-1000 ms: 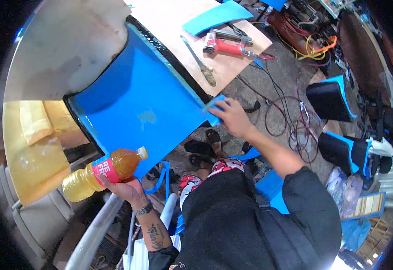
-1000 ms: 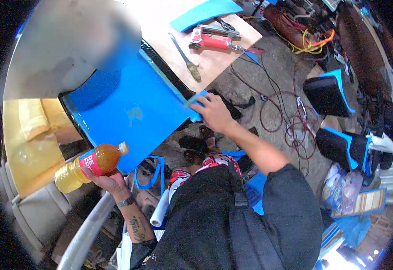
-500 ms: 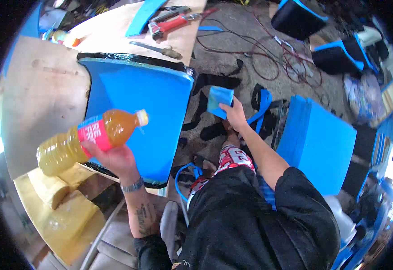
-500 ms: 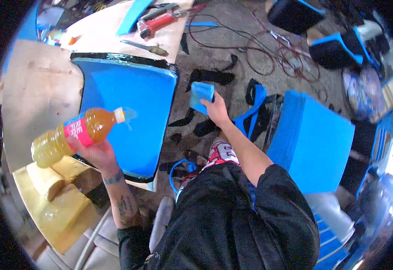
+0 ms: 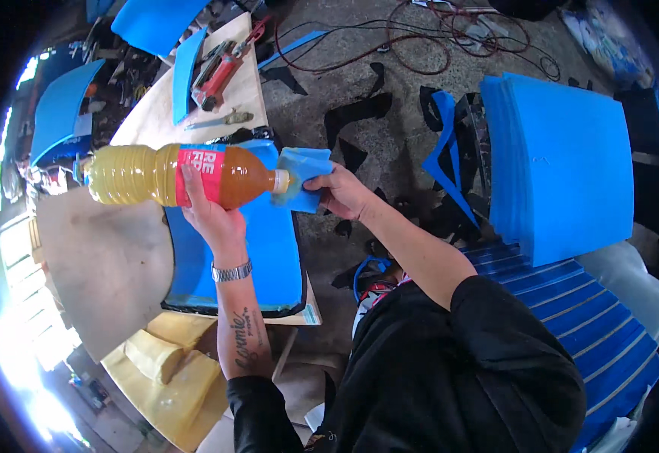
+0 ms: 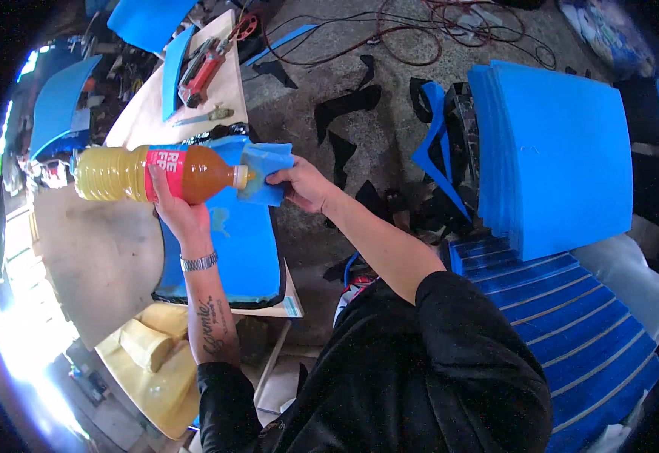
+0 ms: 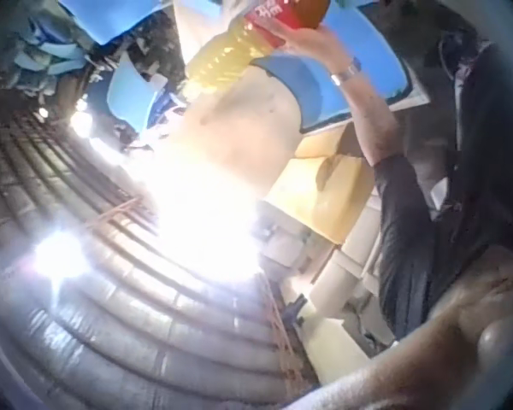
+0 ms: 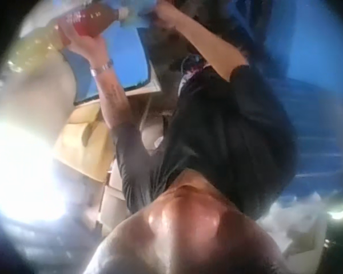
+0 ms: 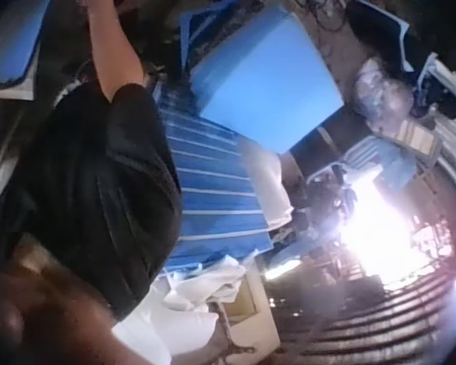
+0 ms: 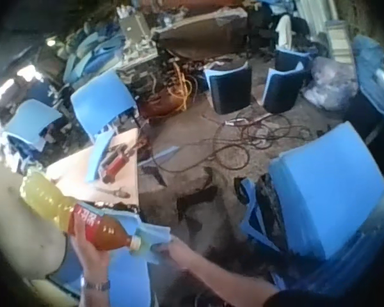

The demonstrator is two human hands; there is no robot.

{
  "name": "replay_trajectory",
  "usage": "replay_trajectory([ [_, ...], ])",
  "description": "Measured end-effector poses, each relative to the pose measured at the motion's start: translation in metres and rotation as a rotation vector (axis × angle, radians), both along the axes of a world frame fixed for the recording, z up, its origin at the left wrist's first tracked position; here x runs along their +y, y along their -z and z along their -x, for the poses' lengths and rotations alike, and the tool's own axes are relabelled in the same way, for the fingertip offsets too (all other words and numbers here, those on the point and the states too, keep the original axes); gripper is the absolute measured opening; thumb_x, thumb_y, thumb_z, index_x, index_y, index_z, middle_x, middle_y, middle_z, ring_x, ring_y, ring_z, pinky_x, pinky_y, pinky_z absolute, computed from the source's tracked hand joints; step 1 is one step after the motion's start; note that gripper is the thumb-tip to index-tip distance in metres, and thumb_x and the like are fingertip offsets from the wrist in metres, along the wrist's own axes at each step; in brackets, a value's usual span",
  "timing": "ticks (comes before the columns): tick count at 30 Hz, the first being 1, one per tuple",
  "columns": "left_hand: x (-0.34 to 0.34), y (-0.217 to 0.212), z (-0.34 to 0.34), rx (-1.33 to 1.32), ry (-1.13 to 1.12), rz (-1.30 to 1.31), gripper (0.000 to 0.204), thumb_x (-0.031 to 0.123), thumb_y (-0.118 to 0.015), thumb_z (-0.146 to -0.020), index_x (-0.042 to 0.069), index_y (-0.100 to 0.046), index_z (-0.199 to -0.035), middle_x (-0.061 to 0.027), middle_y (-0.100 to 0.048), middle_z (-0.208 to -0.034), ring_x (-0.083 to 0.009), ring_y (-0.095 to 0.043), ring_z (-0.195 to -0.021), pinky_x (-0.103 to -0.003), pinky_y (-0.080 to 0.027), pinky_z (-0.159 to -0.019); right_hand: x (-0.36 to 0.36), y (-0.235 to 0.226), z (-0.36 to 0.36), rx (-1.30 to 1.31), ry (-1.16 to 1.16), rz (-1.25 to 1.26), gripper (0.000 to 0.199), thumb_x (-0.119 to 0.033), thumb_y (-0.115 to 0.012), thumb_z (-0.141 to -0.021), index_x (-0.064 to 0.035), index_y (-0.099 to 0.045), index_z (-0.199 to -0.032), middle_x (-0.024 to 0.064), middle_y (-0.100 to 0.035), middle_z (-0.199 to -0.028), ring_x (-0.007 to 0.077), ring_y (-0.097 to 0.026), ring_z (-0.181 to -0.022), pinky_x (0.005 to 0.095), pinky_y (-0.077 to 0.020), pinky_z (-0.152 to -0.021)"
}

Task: The person cleans a blue plastic chair seat using a sponge and a liquid from a bottle. They pour the liquid onto the sponge and wipe the surface of the chair, then pour the liquid directly onto the chair and wipe it again. Finally, the person flips the chair over to reveal the black underside.

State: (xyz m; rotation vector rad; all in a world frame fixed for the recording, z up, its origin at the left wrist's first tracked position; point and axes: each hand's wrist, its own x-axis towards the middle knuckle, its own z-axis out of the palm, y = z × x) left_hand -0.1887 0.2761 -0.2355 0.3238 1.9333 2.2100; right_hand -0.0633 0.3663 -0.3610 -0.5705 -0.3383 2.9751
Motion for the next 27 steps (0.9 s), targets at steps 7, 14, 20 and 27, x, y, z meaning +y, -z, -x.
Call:
replay_trajectory([
  [7, 0.023, 0.006, -0.010, 0.040, -0.039, 0.081, 0.053, 0.034, -0.063, -0.085, 0.006, -0.041, -0.124, -0.0087, -0.053, -0.114, -0.0210, -0.057, -0.101, -0.041, -0.051, -0.083, 0.022, 0.008, -0.017, 0.076, -0.012, 0.018, 0.034, 0.003, -0.058, -0.077, -0.0042, -0.055, -0.111, 0.0079, -0.060, -0.107, 0.0192, -0.058, -0.097, 0.0356, -0.0459, -0.088],
  [14, -0.003, 0.049, -0.019, 0.309, -0.230, 0.271, 0.051, 0.026, -0.065, -0.084, 0.002, -0.042, -0.122, -0.0108, -0.050, -0.120, -0.0219, -0.054, -0.104, -0.038, -0.048, -0.087, 0.023, 0.014, -0.042, 0.105, -0.038, -0.097, 0.043, 0.006, -0.057, -0.076, -0.0024, -0.051, -0.118, 0.0096, -0.059, -0.112, 0.0199, -0.057, -0.103, 0.0366, -0.0444, -0.092],
  [20, -0.058, 0.039, -0.011, -0.148, -0.347, 0.001, 0.053, 0.049, -0.051, -0.087, 0.007, -0.044, -0.119, -0.0108, -0.056, -0.112, -0.0240, -0.058, -0.101, -0.039, -0.051, -0.083, 0.048, 0.081, 0.052, -0.066, 0.390, -1.065, 0.048, 0.007, -0.053, -0.074, -0.0099, -0.053, -0.119, 0.0092, -0.059, -0.111, 0.0282, -0.056, -0.103, 0.0408, -0.0445, -0.090],
  [27, -0.115, 0.023, 0.003, -0.099, -0.332, 0.052, 0.051, 0.050, -0.048, -0.088, 0.009, -0.046, -0.118, -0.0108, -0.058, -0.110, -0.0247, -0.059, -0.100, -0.041, -0.052, -0.082, 0.007, 0.130, 0.084, -0.113, 0.028, -1.747, 0.054, 0.003, -0.061, -0.064, -0.0206, -0.059, -0.113, 0.0056, -0.053, -0.119, 0.0278, -0.048, -0.112, 0.0413, -0.0380, -0.096],
])
